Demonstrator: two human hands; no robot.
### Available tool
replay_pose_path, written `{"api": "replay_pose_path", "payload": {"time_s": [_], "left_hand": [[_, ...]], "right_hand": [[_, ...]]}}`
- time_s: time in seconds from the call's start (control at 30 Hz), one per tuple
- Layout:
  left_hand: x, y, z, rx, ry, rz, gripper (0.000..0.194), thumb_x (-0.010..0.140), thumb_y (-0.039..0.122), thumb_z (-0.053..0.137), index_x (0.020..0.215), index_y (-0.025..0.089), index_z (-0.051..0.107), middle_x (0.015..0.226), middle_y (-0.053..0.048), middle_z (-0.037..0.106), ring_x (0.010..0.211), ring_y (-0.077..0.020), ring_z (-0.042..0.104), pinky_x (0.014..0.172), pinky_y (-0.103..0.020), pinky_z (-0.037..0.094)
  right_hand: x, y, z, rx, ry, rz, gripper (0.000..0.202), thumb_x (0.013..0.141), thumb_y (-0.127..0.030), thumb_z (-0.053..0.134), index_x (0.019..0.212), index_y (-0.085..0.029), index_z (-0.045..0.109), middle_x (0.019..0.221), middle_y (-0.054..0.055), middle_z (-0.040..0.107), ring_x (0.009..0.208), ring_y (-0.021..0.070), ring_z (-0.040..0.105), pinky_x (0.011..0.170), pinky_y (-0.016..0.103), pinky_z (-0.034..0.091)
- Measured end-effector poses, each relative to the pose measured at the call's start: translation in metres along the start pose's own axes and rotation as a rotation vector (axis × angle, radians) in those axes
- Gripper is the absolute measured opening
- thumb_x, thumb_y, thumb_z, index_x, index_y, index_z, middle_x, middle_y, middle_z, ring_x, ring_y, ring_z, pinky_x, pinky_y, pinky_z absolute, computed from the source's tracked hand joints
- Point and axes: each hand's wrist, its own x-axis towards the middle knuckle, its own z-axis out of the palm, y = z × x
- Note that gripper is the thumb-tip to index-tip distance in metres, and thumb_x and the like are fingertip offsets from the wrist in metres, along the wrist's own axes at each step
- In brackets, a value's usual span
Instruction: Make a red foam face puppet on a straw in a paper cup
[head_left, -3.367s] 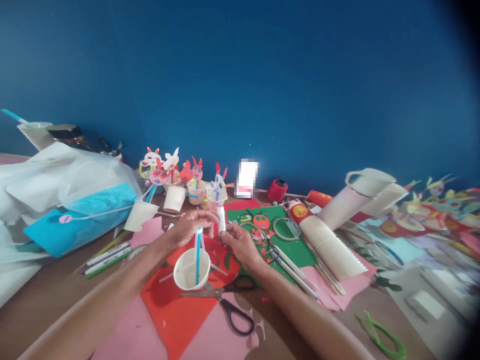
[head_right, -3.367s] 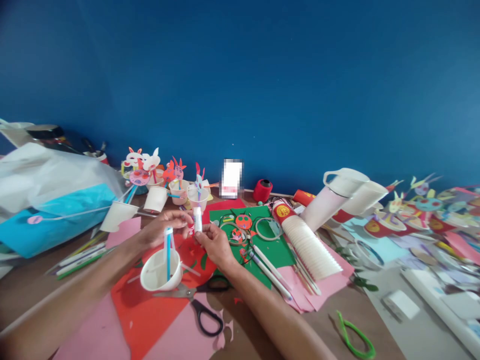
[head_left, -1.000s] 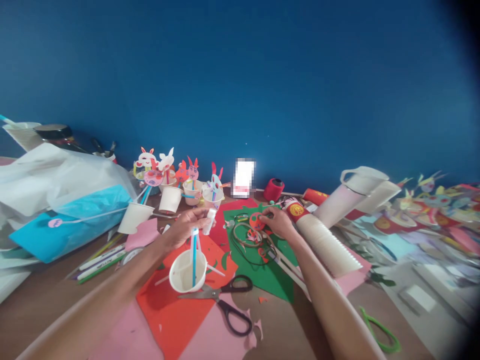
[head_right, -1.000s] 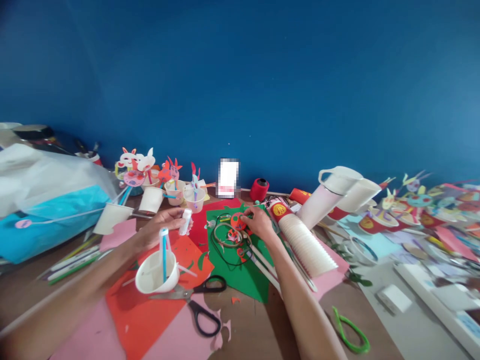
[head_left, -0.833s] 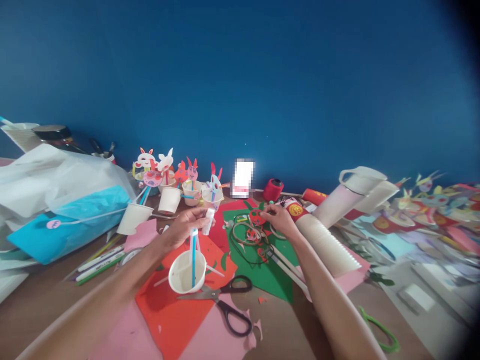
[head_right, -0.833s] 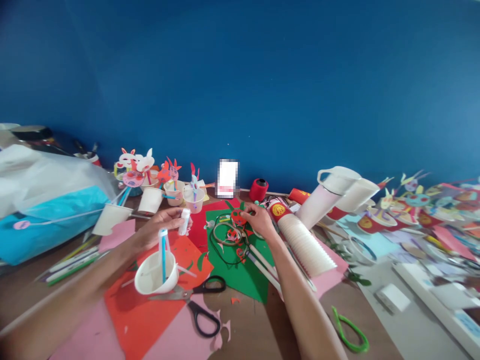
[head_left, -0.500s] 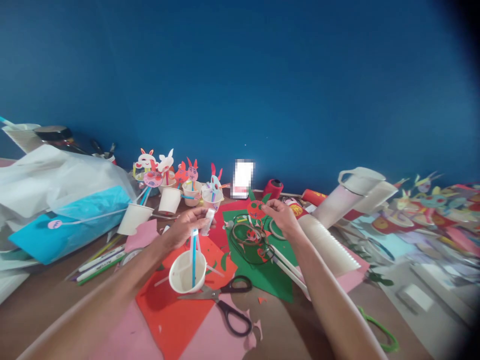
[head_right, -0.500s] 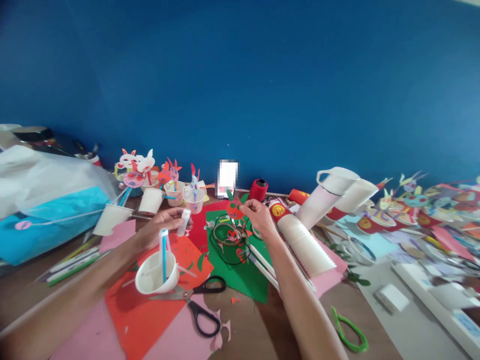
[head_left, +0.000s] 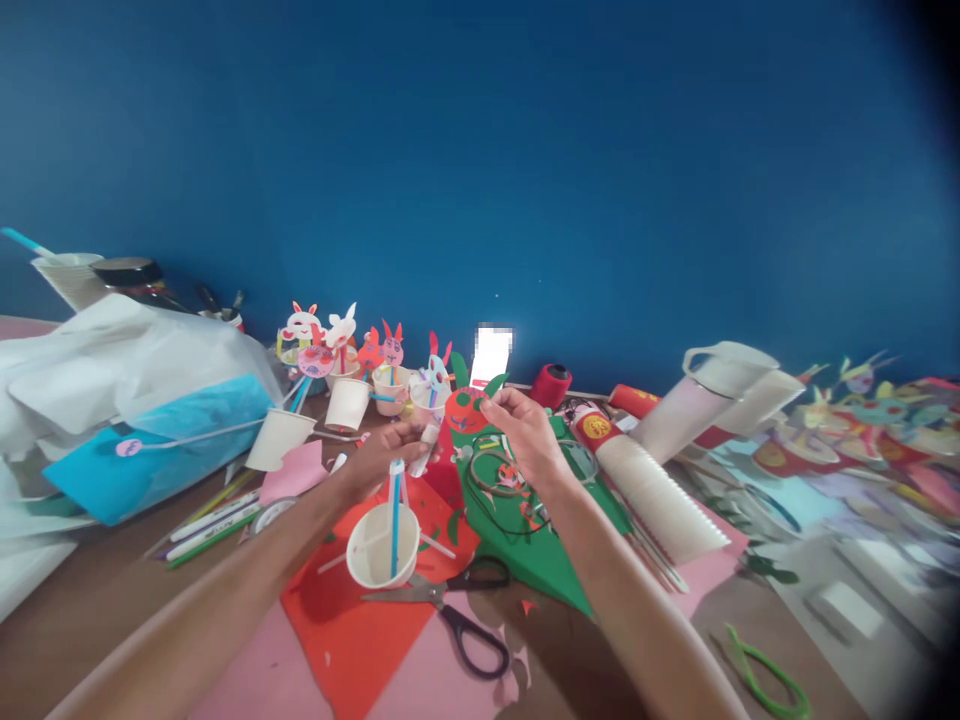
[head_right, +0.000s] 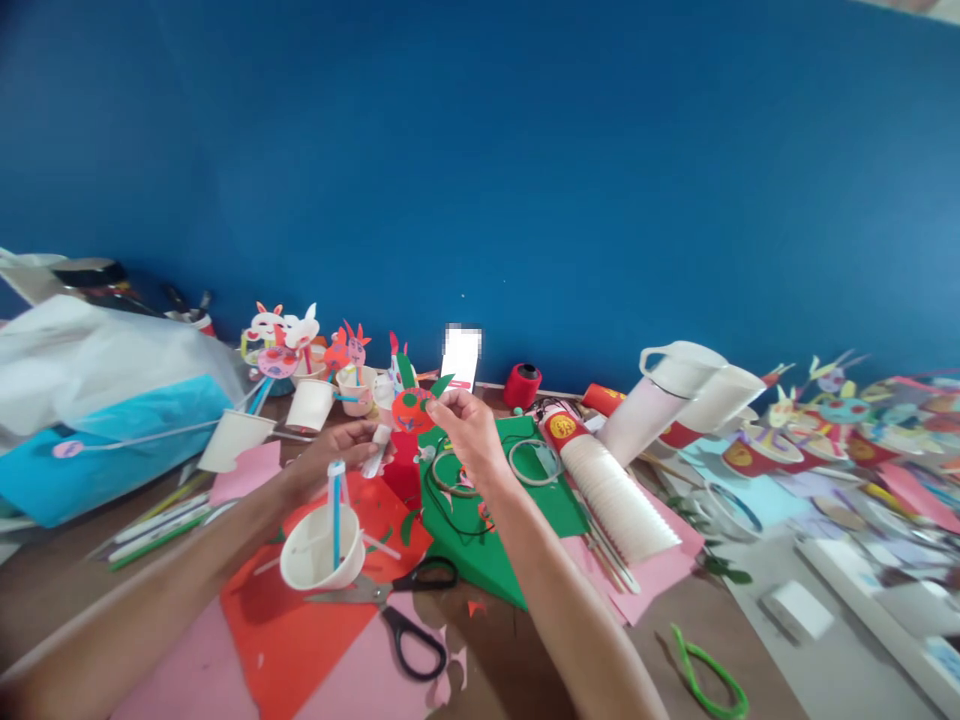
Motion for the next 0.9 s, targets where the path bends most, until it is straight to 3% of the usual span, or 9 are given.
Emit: {"api": "replay_pose_path", "payload": {"time_s": [0.2,0.37,0.53,0.7,0.9], "left_hand": [[0.001,-0.003,-0.004,0.008,-0.015,0.025,0.033,0.070,0.025,0.067,0.099,0.012,0.060,0.085,-0.009,0.066,0.072,-0.0170,0.059,0.066,-0.028,0.043],[0.002,-0.002,-0.004,-0.027,-0.003,0.025,0.038,0.068,0.026,0.068,0.103,0.014,0.059,0.084,-0.007,0.065,0.070,-0.0173,0.060,0.065,-0.029,0.045],[0.002,0.004,-0.003,-0.017,-0.031,0.041,0.031,0.070,0.025,0.067,0.098,0.014,0.058,0.083,-0.007,0.066,0.075,-0.0185,0.062,0.068,-0.030,0.045],[0.001,0.007,-0.001,-0.025,-0.007,0.052,0.043,0.068,0.026,0.069,0.106,0.016,0.052,0.079,-0.006,0.067,0.074,-0.0197,0.063,0.068,-0.031,0.044],[-0.001,0.013,0.002,-0.014,0.019,0.069,0.038,0.066,0.030,0.069,0.099,0.014,0.059,0.076,-0.006,0.068,0.070,-0.0186,0.063,0.068,-0.029,0.042]], "right_hand": [[-0.003,0.006,0.011,0.042,0.012,0.073,0.026,0.061,-0.037,0.069,0.063,-0.018,0.051,0.054,-0.006,0.045,0.051,0.0078,0.037,0.050,0.022,0.027],[-0.004,0.014,0.008,0.092,-0.003,0.115,0.025,0.063,-0.036,0.068,0.063,-0.018,0.051,0.055,-0.006,0.044,0.052,0.0074,0.037,0.050,0.021,0.028],[-0.004,0.019,0.006,0.132,-0.022,0.149,0.024,0.063,-0.037,0.069,0.066,-0.019,0.053,0.058,-0.005,0.050,0.055,0.0091,0.045,0.052,0.022,0.034],[-0.006,0.017,0.007,0.135,-0.037,0.165,0.025,0.063,-0.038,0.069,0.066,-0.019,0.053,0.059,-0.004,0.052,0.056,0.0100,0.048,0.053,0.023,0.038],[-0.007,0.013,0.005,0.125,-0.057,0.152,0.024,0.065,-0.037,0.068,0.067,-0.019,0.052,0.059,-0.004,0.051,0.054,0.0094,0.046,0.052,0.022,0.037]]}}
